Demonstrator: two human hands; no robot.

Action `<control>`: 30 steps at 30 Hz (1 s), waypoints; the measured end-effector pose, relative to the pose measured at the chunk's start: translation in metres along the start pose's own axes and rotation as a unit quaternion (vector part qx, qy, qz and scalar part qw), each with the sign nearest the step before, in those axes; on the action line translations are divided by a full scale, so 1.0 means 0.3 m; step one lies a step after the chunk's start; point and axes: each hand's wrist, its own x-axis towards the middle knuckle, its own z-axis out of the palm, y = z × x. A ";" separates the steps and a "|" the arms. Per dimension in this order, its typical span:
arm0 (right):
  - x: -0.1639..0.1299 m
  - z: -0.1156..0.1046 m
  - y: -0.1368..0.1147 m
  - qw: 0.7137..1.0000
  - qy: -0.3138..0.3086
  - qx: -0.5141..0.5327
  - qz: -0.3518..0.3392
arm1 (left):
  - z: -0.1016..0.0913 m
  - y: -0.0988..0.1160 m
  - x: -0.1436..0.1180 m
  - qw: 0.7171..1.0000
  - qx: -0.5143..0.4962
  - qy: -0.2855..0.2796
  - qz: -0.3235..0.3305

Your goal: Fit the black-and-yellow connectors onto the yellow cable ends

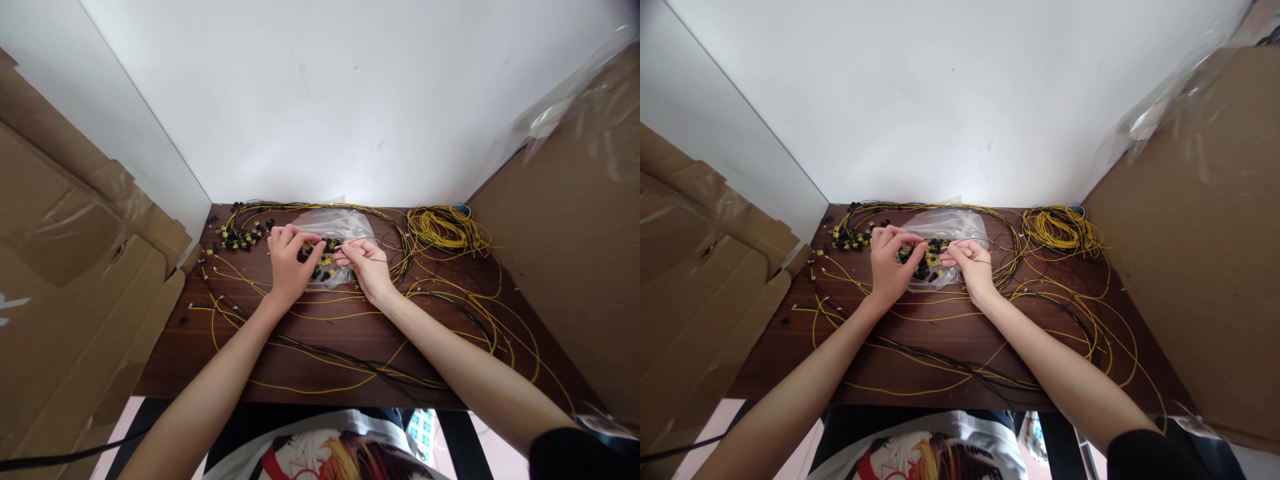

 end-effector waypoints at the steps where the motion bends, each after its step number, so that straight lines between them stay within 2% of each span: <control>1: 0.000 0.000 0.000 1.000 0.001 0.005 0.000 | -0.003 -0.001 0.002 1.000 0.000 0.009 -0.003; 4: 0.001 0.001 -0.001 1.000 -0.001 0.013 0.000 | -0.005 -0.010 0.007 0.999 -0.044 0.003 -0.025; 7: 0.000 0.003 -0.003 1.000 -0.002 0.015 -0.002 | 0.006 -0.028 0.010 0.985 -0.143 -0.019 -0.095; 9: 0.000 0.003 -0.003 1.000 -0.003 0.015 -0.001 | 0.018 -0.039 0.012 0.956 -0.240 -0.017 -0.169; 11: 0.000 0.002 -0.002 1.000 -0.004 0.014 0.000 | 0.027 -0.046 0.017 0.912 -0.333 -0.003 -0.241; 13: 0.000 0.001 -0.001 1.000 -0.004 0.010 0.000 | 0.029 -0.048 0.021 0.875 -0.390 -0.002 -0.287; 14: 0.000 0.000 0.000 1.000 -0.003 0.006 -0.001 | 0.028 -0.047 0.023 0.866 -0.402 -0.017 -0.298; 19: -0.003 0.000 0.000 1.000 -0.008 -0.007 -0.006 | 0.020 -0.029 0.012 0.882 -0.349 -0.168 -0.268; 21: -0.003 0.001 -0.001 1.000 -0.012 -0.015 -0.006 | 0.022 -0.022 0.004 0.886 -0.329 -0.203 -0.255; 24: -0.004 0.002 -0.002 1.000 -0.010 -0.024 -0.004 | 0.025 -0.019 -0.001 0.889 -0.318 -0.214 -0.250; 30: -0.007 0.004 -0.003 0.999 -0.013 -0.034 -0.008 | 0.030 -0.033 0.004 0.904 -0.301 -0.164 -0.255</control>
